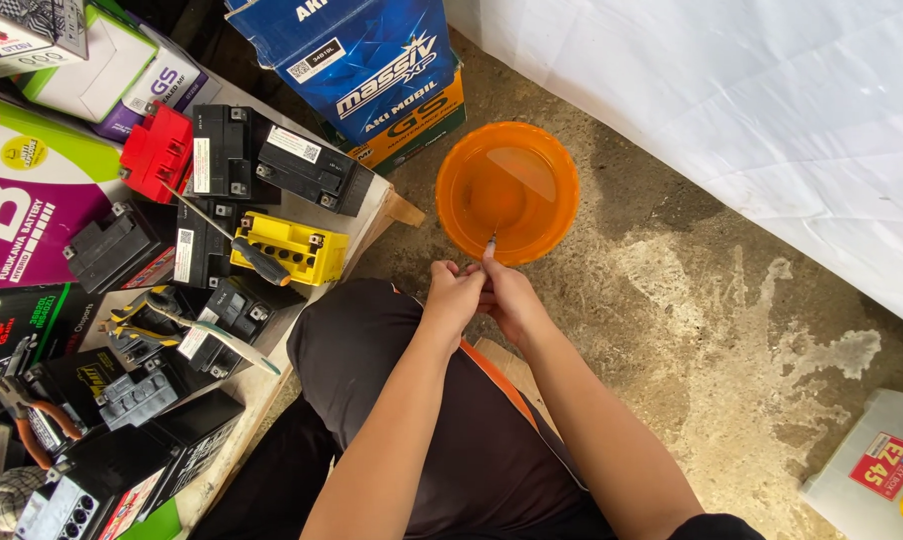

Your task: Cleaning a battery with a cloth and refilling its cells with liquid using a syringe

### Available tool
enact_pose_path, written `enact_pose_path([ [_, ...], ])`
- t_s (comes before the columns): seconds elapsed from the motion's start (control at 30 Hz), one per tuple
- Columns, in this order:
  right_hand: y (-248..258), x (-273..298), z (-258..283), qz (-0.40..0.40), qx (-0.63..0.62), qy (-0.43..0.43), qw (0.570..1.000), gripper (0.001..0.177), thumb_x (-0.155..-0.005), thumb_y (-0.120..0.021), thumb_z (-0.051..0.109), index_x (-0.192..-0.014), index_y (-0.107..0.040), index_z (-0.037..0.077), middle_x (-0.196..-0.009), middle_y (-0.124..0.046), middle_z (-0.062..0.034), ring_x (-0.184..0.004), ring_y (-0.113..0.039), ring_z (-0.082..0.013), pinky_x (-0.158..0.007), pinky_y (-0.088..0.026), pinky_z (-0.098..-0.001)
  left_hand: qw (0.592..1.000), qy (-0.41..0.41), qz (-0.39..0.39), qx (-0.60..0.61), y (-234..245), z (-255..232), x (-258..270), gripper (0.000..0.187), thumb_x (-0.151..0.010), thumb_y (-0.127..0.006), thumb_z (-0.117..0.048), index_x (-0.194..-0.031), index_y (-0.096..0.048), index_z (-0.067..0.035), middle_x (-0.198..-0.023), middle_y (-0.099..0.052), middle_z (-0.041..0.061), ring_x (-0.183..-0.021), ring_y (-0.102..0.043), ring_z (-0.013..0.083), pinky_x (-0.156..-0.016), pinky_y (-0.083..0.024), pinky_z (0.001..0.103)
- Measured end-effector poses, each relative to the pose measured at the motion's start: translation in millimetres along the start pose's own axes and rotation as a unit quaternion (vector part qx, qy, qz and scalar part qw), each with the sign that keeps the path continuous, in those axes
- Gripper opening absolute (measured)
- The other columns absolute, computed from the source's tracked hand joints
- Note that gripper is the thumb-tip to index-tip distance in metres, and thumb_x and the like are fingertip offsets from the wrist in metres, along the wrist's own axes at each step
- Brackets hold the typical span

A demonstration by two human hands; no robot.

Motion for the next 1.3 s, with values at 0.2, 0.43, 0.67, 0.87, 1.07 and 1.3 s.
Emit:
enact_pose_path([
  [0.2, 5.1, -19.8, -10.2, -0.011, 0.009, 0.011, 1.000, 0.042, -0.109, -0.045, 0.041, -0.099, -0.067, 0.006, -0.070, -0.054, -0.0033, -0.058, -0.058, -0.0182, -0.057, -0.050, -0.0316, 0.999, -0.004, 0.005, 0.049, -2.8, -8.0, 12.3, 0.036, -0.095, -0.056, -0.023, -0.121, -0.036, -0.010, -0.096, -0.060, 0.005, -0.096, -0.056, 0.0192, -0.084, -0.049, 0.037],
  [0.43, 12.1, -40.5, -23.6, -0.043, 0.015, 0.033, 0.998, 0.039, -0.108, -0.047, 0.038, -0.099, -0.066, 0.006, -0.079, -0.062, -0.0061, -0.067, -0.064, -0.0187, -0.061, -0.052, -0.0306, 1.000, -0.025, -0.006, 0.014, -5.3, 5.3, -3.6, 0.032, -0.095, -0.056, -0.022, -0.118, -0.036, -0.011, -0.092, -0.059, 0.002, -0.094, -0.056, 0.0160, -0.082, -0.049, 0.034],
  [0.67, 11.1, -43.6, -28.9, -0.057, 0.003, 0.043, 0.997, 0.040, -0.109, -0.046, 0.042, -0.096, -0.064, 0.008, -0.082, -0.063, -0.0050, -0.075, -0.066, -0.0183, -0.066, -0.053, -0.0306, 0.999, -0.043, -0.022, 0.015, -5.4, 6.4, -2.7, 0.030, -0.092, -0.058, -0.019, -0.114, -0.037, -0.013, -0.081, -0.053, -0.003, -0.084, -0.055, 0.0128, -0.074, -0.049, 0.030],
  [0.87, 8.4, -48.9, -32.9, -0.057, -0.006, 0.035, 0.998, 0.040, -0.109, -0.046, 0.041, -0.096, -0.063, 0.008, -0.083, -0.062, -0.0048, -0.077, -0.066, -0.0182, -0.066, -0.052, -0.0311, 0.998, -0.050, -0.038, 0.018, -3.4, 9.5, -6.6, 0.031, -0.090, -0.058, -0.019, -0.113, -0.038, -0.011, -0.080, -0.051, -0.002, -0.082, -0.055, 0.0147, -0.071, -0.048, 0.030],
  [1.07, 6.9, -49.7, -33.5, -0.062, -0.016, 0.025, 0.998, 0.039, -0.108, -0.046, 0.044, -0.093, -0.063, 0.011, -0.082, -0.059, -0.0016, -0.076, -0.063, -0.0165, -0.064, -0.048, -0.0287, 0.998, -0.045, -0.036, 0.015, -2.2, 8.5, -7.2, 0.032, -0.090, -0.057, -0.019, -0.114, -0.038, -0.011, -0.079, -0.051, -0.003, -0.080, -0.056, 0.0147, -0.071, -0.050, 0.031],
  [1.3, 4.5, -51.3, -31.9, -0.065, -0.015, 0.023, 0.998, 0.038, -0.108, -0.047, 0.043, -0.092, -0.063, 0.012, -0.081, -0.061, -0.0017, -0.075, -0.064, -0.0161, -0.061, -0.046, -0.0281, 0.998, -0.044, -0.042, 0.005, 2.3, 9.6, -7.7, 0.033, -0.090, -0.057, -0.020, -0.115, -0.038, -0.010, -0.080, -0.051, -0.001, -0.082, -0.057, 0.0160, -0.072, -0.050, 0.032],
])
Point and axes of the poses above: each hand's wrist, its own x-axis away from the middle knuckle, its own y-axis out of the back of the hand, z = x × y, the point moved 6 cm from there along -x, towards the middle knuckle
